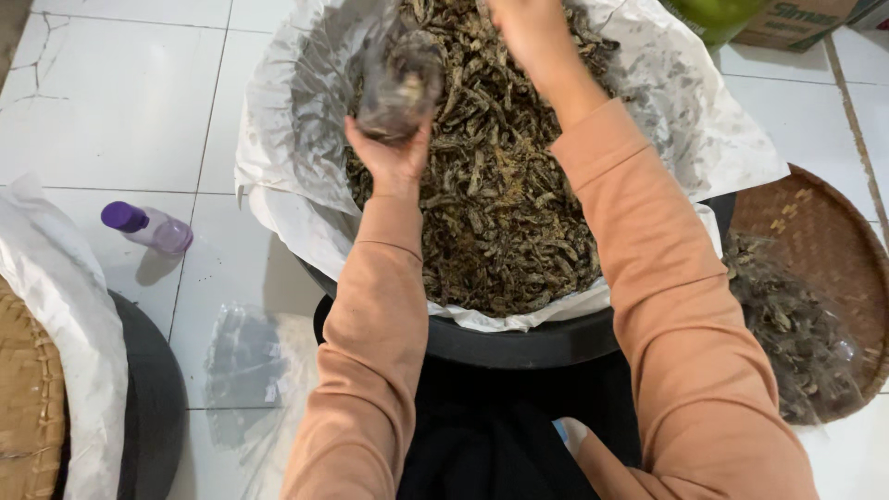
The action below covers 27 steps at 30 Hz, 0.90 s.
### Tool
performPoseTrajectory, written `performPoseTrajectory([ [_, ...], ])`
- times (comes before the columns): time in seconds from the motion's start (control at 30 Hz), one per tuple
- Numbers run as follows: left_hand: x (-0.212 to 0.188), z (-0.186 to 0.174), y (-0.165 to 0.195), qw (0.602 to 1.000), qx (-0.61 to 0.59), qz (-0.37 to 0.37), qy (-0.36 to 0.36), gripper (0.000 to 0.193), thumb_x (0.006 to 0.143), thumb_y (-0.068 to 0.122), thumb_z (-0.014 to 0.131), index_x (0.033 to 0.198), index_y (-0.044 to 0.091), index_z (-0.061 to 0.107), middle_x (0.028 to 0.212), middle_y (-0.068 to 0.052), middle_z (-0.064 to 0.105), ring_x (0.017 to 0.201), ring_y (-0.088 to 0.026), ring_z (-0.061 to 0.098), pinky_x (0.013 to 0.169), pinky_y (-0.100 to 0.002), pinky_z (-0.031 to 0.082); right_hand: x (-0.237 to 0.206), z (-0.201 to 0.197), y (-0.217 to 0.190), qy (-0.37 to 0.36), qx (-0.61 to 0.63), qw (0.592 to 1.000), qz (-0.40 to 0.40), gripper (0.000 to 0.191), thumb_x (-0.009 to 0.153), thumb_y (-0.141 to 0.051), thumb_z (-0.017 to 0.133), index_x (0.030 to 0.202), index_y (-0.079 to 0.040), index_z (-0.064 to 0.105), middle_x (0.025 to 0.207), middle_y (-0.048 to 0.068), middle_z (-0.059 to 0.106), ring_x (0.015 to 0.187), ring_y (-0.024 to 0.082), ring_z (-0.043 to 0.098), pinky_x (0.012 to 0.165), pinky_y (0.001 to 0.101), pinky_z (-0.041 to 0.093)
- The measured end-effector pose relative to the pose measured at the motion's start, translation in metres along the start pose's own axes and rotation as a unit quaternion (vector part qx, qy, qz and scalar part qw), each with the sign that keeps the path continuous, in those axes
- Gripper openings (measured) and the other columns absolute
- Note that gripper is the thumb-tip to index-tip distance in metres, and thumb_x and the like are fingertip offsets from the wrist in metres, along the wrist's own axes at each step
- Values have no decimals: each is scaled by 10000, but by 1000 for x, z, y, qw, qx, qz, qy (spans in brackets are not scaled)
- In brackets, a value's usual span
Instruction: The person sits on the floor in front of a large basin lined with paper and filled with dried seafood. They open small clear plastic bags, pick pieces of the dried product from the basin, place them into a bag, then set filled bags on a woven tray beside them, repeating the process.
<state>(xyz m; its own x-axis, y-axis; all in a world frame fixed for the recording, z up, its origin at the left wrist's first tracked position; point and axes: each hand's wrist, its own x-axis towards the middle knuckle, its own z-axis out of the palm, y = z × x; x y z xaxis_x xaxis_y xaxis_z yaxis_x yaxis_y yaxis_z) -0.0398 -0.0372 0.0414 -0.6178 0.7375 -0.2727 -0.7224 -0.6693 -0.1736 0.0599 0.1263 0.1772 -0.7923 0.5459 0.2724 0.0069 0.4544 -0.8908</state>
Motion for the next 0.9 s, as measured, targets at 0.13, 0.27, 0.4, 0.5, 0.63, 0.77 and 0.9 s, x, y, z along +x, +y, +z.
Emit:
performPoseTrajectory([
  [0.13,5,2,16,988,-109,-4,-108,824,955,613,530,1555,106,279,1507,-254,374,1250,-475,503,1010,-628,534,-53,39,32,-237,-389,884,103,841,804,-448,849,1494,-192,441,1594,222,276,1481,414,252,1204,554,251],
  [0.27,9,-3,16,994,-31,51,-88,814,919,622,531,1505,89,341,1446,-231,431,1178,-478,533,992,-672,517,-84,93,62,-353,-480,793,126,1336,576,-603,934,1633,-358,154,1672,267,-97,1502,581,-41,1192,697,97],
  [0.4,8,-5,13,996,-22,49,-76,808,956,638,491,1496,50,365,1409,-230,471,1187,-482,548,1024,-674,502,-92,122,73,-299,-459,820,165,1421,534,-682,926,1645,-343,108,1663,320,-120,1466,664,-68,1114,800,119],
  [0.5,6,-4,10,996,-5,49,-81,787,964,635,475,1491,60,372,1383,-218,481,1168,-459,558,1046,-663,498,-115,123,79,-311,-460,824,114,1350,555,-724,921,1620,-322,196,1638,351,-14,1460,658,24,1119,806,152],
  [0.63,5,-3,6,997,-12,31,-68,798,974,636,474,1486,33,373,1378,-232,480,1166,-449,558,1058,-668,490,-156,117,85,-272,-472,837,54,1039,620,-552,933,1494,-316,424,1604,332,183,1422,650,230,1031,769,348],
  [0.77,5,-4,5,997,5,37,-69,810,952,634,485,1481,31,369,1390,-236,481,1187,-458,559,1043,-685,480,-164,108,99,-254,-482,838,-22,622,784,-186,800,1374,-278,629,1466,289,416,1292,530,482,1022,589,492],
  [0.9,6,-7,6,998,-4,36,-52,828,954,641,494,1502,36,359,1415,-239,467,1207,-455,558,1053,-689,477,-141,75,97,-261,-413,873,-5,395,860,-2,690,1166,-231,789,1182,181,707,1075,357,688,960,454,566],
])
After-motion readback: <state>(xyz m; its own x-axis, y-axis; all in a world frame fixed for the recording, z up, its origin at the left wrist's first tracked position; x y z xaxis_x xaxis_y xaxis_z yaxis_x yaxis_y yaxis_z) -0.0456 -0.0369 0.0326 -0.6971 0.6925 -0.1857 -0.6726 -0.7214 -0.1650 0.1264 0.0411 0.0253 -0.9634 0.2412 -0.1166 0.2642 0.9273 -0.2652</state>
